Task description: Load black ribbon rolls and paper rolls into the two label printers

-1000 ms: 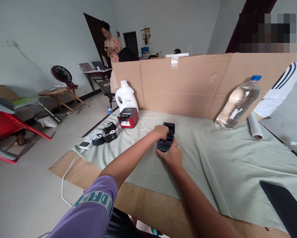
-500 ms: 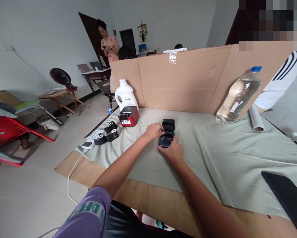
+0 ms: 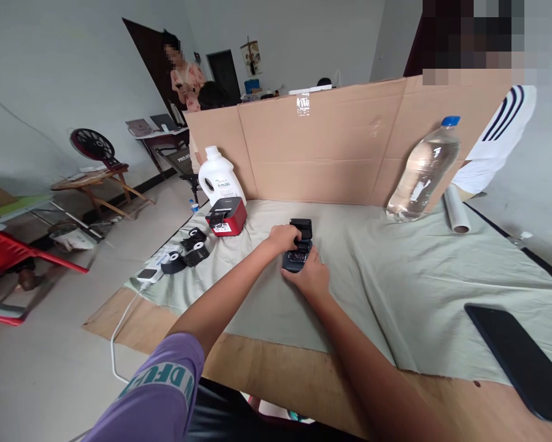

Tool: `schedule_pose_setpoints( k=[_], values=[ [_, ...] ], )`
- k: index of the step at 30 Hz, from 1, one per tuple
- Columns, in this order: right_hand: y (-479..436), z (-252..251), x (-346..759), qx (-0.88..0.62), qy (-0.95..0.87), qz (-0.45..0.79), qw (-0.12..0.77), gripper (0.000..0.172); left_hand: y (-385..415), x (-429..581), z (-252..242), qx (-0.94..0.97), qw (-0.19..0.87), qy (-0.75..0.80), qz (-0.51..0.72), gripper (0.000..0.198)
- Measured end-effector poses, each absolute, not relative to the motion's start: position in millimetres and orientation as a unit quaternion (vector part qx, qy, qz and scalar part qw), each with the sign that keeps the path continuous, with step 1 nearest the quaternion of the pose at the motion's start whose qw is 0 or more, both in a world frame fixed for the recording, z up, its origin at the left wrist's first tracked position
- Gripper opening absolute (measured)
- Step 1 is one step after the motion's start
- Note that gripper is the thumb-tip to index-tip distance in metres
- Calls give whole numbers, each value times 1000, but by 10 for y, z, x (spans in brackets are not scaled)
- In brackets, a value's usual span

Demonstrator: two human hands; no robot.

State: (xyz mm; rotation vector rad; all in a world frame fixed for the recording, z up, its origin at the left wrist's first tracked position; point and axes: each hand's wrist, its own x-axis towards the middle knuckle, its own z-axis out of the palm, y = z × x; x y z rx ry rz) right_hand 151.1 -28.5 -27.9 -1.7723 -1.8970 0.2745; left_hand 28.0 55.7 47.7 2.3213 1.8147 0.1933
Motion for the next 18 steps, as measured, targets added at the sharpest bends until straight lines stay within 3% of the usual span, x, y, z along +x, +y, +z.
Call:
schedule_pose_setpoints(
  k=[5,11,18],
  values=[
    [-275,-300,1512,-654,-701,100,264,111,526,365,483,788,99,606,40,21],
    [-279,-285,1515,-655,-702,100,264,111,570,363,632,794,110,596,40,25],
    [-290,-252,1511,-659,-703,85,252,107,161,-305,1024,788,74,579,196,33]
  ],
)
